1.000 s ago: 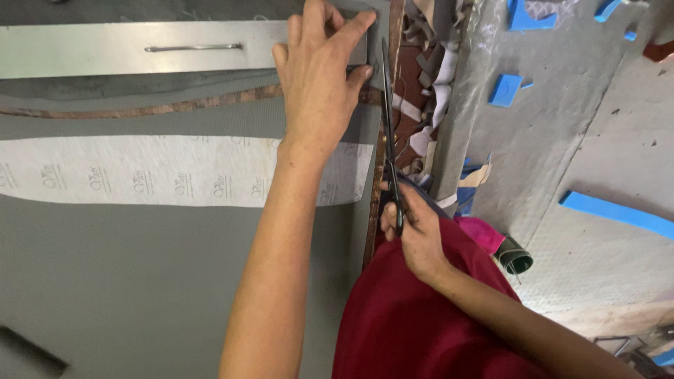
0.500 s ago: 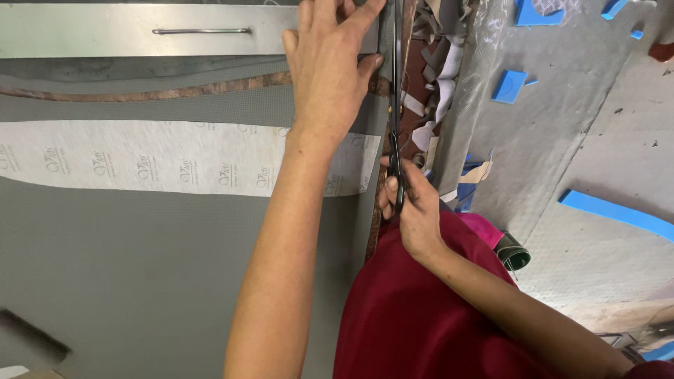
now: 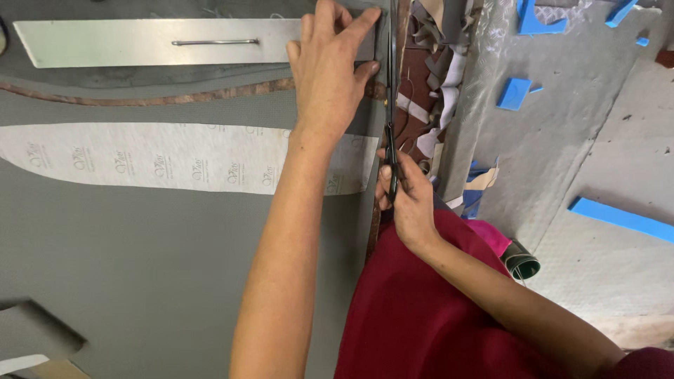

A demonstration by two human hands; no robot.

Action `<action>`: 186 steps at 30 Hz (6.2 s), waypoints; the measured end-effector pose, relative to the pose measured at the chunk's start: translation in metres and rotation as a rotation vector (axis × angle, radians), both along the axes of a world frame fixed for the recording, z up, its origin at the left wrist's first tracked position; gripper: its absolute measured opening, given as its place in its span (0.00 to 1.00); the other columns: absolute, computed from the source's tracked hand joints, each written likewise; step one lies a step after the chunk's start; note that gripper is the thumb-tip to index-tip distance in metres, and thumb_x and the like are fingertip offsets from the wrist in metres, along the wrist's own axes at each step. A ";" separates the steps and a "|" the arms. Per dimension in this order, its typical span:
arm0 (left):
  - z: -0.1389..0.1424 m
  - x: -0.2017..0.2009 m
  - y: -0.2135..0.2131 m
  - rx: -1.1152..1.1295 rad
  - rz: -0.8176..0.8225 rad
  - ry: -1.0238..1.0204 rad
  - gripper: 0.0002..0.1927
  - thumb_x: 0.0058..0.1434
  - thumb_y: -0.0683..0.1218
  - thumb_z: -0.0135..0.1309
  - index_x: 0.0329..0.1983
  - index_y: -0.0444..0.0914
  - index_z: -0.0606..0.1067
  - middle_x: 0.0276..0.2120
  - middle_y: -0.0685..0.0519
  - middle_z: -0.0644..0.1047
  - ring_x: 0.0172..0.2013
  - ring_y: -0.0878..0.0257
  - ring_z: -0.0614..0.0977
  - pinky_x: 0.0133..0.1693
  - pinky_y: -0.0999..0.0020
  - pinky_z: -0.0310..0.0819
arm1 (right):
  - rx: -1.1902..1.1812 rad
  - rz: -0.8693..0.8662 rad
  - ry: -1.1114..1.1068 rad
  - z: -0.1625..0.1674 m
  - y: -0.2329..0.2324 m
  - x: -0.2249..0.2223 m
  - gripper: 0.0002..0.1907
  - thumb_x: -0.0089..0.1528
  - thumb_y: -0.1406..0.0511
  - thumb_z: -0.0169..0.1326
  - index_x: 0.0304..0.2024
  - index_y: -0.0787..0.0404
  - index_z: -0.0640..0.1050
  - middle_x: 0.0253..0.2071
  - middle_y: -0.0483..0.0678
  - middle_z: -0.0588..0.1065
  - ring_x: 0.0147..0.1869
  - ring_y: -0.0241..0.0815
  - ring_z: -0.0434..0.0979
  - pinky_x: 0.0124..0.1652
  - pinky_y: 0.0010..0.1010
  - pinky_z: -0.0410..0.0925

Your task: The person aligns a paper pattern over a sheet of gray leather-like material on a workbench, marks the outline with chalk, and cuts along the marked line with scissors. They reposition the material and continue cutting out the shaped piece, then set the cut piece aside with other finished pieces.

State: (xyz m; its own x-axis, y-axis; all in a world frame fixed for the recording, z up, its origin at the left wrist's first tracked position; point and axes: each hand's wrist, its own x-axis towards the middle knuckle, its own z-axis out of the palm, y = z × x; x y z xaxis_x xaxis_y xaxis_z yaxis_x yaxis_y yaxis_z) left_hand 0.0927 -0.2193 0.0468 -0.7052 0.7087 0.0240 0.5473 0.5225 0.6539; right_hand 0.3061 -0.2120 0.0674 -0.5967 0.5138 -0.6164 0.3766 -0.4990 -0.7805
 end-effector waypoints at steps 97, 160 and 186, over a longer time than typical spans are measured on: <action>-0.004 0.116 0.041 0.679 1.082 -1.351 0.06 0.65 0.40 0.53 0.37 0.31 0.76 0.25 0.50 0.80 0.20 0.66 0.81 0.20 0.73 0.77 | -0.142 1.180 -0.206 -0.001 0.309 -0.003 0.22 0.65 0.66 0.57 0.61 0.66 0.75 0.31 0.39 0.70 0.31 0.29 0.67 0.30 0.21 0.62; -0.024 0.097 0.014 0.636 0.961 -1.396 0.06 0.64 0.40 0.53 0.34 0.31 0.76 0.25 0.49 0.81 0.25 0.64 0.84 0.29 0.70 0.84 | -0.051 1.469 -0.230 0.028 0.255 -0.168 0.21 0.64 0.61 0.59 0.57 0.65 0.79 0.31 0.37 0.72 0.30 0.27 0.65 0.30 0.21 0.59; 0.057 0.071 -0.039 0.132 0.703 -0.975 0.07 0.56 0.45 0.57 0.33 0.37 0.81 0.26 0.45 0.80 0.26 0.50 0.81 0.33 0.57 0.76 | -0.102 1.515 -0.194 0.017 0.228 -0.208 0.23 0.65 0.59 0.58 0.58 0.64 0.78 0.27 0.39 0.71 0.28 0.29 0.67 0.27 0.22 0.59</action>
State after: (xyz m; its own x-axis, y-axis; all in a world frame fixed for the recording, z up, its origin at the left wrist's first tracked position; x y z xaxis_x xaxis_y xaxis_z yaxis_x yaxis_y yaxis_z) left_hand 0.1640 -0.2580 0.1035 -0.6976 0.1953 -0.6894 -0.5823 0.4061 0.7043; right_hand 0.0981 0.0164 0.0848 -0.4138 -0.5329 -0.7381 0.6542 0.3898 -0.6481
